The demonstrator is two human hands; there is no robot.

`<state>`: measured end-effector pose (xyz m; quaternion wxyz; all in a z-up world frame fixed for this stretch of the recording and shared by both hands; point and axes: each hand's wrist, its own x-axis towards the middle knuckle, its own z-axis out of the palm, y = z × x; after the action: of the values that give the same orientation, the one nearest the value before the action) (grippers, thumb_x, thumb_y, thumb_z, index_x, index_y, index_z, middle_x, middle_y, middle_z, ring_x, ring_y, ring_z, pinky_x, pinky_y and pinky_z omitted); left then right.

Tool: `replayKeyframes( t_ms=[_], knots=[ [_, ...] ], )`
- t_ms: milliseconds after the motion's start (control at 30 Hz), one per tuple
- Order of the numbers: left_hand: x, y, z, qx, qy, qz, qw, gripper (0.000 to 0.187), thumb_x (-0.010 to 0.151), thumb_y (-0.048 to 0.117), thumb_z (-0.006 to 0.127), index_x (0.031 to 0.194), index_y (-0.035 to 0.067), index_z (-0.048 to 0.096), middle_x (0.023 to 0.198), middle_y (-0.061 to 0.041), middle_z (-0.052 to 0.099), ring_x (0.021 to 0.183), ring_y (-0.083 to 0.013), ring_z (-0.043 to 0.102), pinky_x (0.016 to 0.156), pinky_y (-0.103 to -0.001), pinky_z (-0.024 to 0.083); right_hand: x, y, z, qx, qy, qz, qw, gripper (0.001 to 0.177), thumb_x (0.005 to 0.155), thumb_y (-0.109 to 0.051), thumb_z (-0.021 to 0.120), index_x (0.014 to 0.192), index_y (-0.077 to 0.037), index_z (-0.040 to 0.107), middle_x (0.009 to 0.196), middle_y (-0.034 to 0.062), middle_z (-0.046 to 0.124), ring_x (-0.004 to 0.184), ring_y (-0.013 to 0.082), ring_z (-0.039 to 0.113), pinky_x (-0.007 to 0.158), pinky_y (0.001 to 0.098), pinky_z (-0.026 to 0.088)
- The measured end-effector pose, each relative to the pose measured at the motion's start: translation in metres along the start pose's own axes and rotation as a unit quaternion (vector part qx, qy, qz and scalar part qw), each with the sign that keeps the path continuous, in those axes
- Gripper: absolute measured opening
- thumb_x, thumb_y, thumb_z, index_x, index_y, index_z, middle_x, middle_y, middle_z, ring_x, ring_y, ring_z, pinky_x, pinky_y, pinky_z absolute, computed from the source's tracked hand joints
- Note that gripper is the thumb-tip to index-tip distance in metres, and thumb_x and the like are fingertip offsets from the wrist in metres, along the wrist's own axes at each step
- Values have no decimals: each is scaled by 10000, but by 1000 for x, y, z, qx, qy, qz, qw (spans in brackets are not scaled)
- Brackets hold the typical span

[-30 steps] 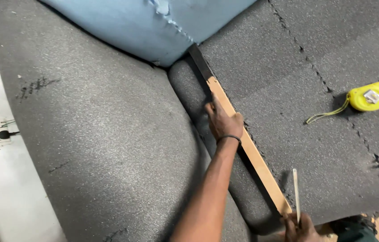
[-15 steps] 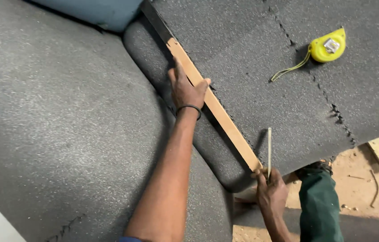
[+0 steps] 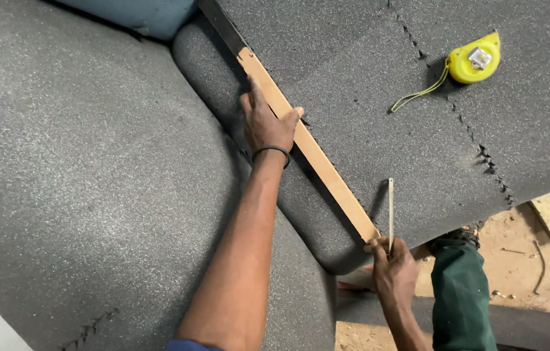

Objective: The person measures and marks a large piece of gray foam using a tape measure and a metal ruler. They then use a utility knife to cut along the marked lines. Afterward, they retrieve a wooden plank and use it as a straight edge to guide further cuts on the foam.

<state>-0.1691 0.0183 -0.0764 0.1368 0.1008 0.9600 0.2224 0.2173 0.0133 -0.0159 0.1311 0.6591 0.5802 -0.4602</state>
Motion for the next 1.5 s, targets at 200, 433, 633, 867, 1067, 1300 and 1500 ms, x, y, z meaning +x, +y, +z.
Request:
replayKeyframes(
  t_ms=[200,433,633,867,1067,1300,1500],
  knots=[
    [1,-3,10,-21,22,-4,1000,1330,657,356,1082,1776,96,411,1442,-202,622,1214,-461,730,1006,-555,604,20,32,10,18,-12,79,997,291,1050,-373,842,1232,-147,862,1103,163,884,1106,307,787,981,452,534],
    [-1,18,-6,3,22,-45,999,1372,655,314,1038,1818,139,332,1519,-252,619,1292,-504,677,998,-634,577,76,136,68,112,17,-77,991,228,1077,-269,896,1189,-72,870,939,98,909,938,145,836,935,252,582],
    [2,18,-13,5,-23,-29,999,1403,676,339,1014,1847,160,263,1483,-178,587,1204,-466,725,958,-605,615,119,203,105,249,35,-122,960,224,1112,-174,862,1082,0,724,829,225,812,758,248,804,725,258,579],
    [8,20,-30,50,-160,-22,986,1737,579,303,1155,1870,91,14,1587,-153,456,1338,-424,649,1080,-521,586,75,69,42,82,112,-184,973,143,1157,-183,808,1064,-90,753,912,99,710,732,239,660,733,336,466],
    [12,22,-28,142,-174,-6,974,1723,594,320,1175,1856,38,37,1508,-138,469,1138,-410,749,873,-561,664,84,-157,9,-156,33,-241,957,382,1198,-423,585,1550,-298,668,1233,165,846,959,511,790,791,639,584],
    [18,27,-49,157,-224,17,962,1418,634,397,1107,1757,51,313,1567,-149,463,1343,-430,697,1030,-604,675,132,-410,67,-320,-21,-396,860,573,1066,-314,733,1611,-461,639,998,253,870,1015,535,851,936,673,661],
    [18,23,-48,110,-247,5,963,1437,725,282,1076,1815,-4,185,1609,-169,408,1422,-434,640,1102,-634,643,118,-505,85,-398,-65,-350,845,441,1021,-354,582,1367,-315,853,1151,150,902,1114,471,856,981,636,671]
  ],
)
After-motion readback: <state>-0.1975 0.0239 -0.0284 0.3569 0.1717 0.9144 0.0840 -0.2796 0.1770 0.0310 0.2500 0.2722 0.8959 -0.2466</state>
